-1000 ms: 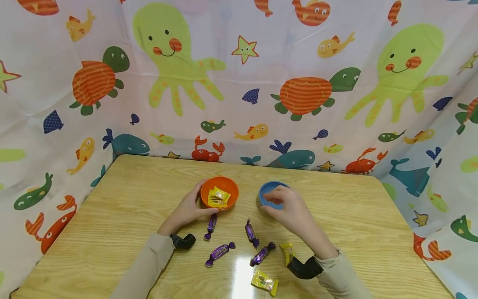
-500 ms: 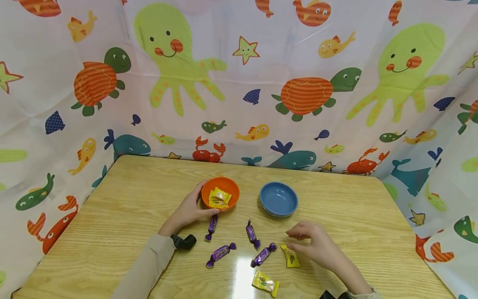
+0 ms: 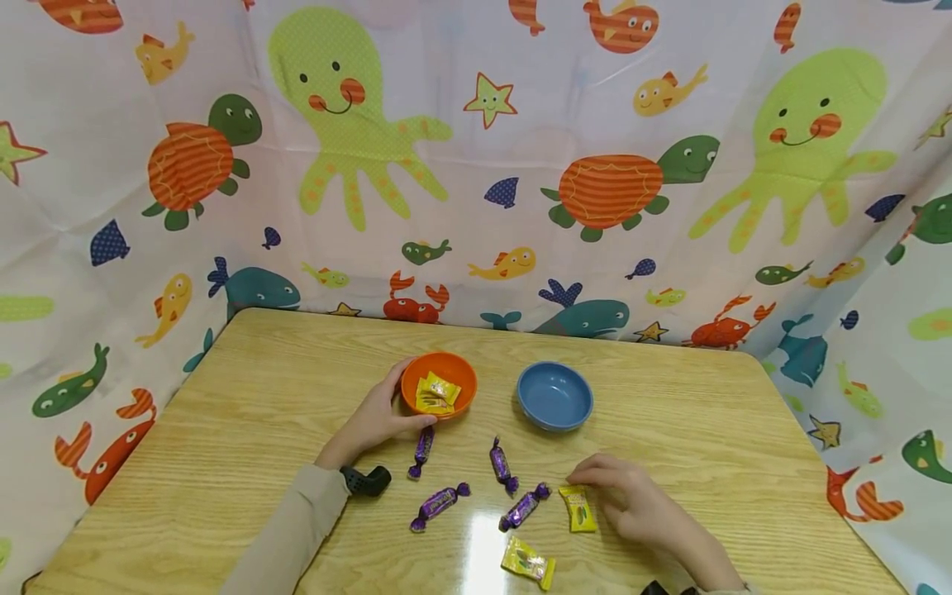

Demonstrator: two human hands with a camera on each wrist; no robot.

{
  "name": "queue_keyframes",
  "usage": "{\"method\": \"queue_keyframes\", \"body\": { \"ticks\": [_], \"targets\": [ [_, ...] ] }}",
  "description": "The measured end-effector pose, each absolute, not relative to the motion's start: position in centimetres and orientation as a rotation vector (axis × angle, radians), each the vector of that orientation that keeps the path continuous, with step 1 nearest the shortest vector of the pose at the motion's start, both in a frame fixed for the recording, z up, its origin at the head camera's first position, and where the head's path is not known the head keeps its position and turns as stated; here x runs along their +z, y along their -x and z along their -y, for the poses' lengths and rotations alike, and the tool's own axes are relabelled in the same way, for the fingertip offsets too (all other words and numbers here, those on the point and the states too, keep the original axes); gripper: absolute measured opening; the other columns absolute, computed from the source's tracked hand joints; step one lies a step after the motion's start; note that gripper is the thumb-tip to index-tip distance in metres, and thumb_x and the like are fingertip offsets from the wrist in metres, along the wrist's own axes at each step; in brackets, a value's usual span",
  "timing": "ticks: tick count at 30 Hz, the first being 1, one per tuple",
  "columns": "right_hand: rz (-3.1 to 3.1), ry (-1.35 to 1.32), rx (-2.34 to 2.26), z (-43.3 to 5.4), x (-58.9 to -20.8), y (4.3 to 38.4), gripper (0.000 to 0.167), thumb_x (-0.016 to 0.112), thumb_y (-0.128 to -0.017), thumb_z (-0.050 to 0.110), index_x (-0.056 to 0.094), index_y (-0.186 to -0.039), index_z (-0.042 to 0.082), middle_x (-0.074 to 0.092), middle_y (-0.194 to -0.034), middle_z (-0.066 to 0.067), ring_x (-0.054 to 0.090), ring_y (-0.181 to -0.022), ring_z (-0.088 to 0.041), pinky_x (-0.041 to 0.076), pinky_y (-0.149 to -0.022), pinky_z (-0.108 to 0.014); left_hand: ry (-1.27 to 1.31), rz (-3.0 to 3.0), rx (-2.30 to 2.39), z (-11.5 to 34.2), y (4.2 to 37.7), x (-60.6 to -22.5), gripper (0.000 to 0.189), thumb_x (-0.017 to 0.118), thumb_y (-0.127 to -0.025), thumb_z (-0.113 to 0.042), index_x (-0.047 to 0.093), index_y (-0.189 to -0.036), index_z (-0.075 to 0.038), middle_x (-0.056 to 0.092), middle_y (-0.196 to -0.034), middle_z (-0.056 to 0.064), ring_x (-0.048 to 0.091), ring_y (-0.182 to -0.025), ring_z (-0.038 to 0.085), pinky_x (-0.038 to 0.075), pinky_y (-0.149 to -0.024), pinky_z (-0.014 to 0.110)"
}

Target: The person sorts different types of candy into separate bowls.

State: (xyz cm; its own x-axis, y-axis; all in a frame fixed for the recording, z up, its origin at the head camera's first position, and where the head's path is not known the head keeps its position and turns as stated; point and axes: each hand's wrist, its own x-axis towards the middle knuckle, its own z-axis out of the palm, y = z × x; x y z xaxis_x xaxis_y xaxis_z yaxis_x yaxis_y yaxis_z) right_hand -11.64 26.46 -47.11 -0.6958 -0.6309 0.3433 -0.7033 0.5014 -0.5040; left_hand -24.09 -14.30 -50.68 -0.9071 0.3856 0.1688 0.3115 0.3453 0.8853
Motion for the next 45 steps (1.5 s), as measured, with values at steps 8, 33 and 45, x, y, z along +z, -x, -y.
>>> {"method": "queue_keyframes", "body": {
  "ticks": [8, 33, 45],
  "targets": [
    [2.528, -1.39, 1.061, -26.2, -47.2, 12.2, 0.064, 0.06, -0.067, -0.029, 0.071, -0.112, 0.015, 0.065, -0.113, -0.002, 0.063, -0.103, -0.019, 0.054, -0.09, -0.029, -0.634, -2.513, 1.624, 14.2, 24.0, -50.4, 0.102, 0.087, -0.075, -0.04, 0.027, -0.155, -0.021, 0.04, -0.153, 0.003, 0.033, -0.143, 0.022, 0.023, -0.118, 0.049],
    [2.677, -1.407, 1.023, -26.1, -46.3, 11.6, 0.046, 0.081, -0.071, -0.008, 0.071, -0.105, 0.021, 0.062, -0.112, 0.005, 0.059, -0.101, -0.01, 0.053, -0.087, -0.029, -0.646, -2.49, 1.642, 14.3, 24.1, -50.5, 0.101, 0.087, -0.076, -0.038, 0.027, -0.155, -0.021, 0.04, -0.154, 0.003, 0.033, -0.144, 0.023, 0.021, -0.118, 0.05],
    [2.699, -1.346, 1.047, -26.5, -46.6, 12.1, 0.032, 0.081, -0.08, 0.005, 0.07, -0.104, 0.023, 0.064, -0.106, 0.009, 0.061, -0.096, -0.008, 0.054, -0.084, -0.029, -0.648, -2.485, 1.664, 14.3, 24.1, -50.5, 0.098, 0.087, -0.077, -0.034, 0.028, -0.155, -0.024, 0.039, -0.154, 0.002, 0.032, -0.144, 0.023, 0.021, -0.118, 0.052]
  ]
}}
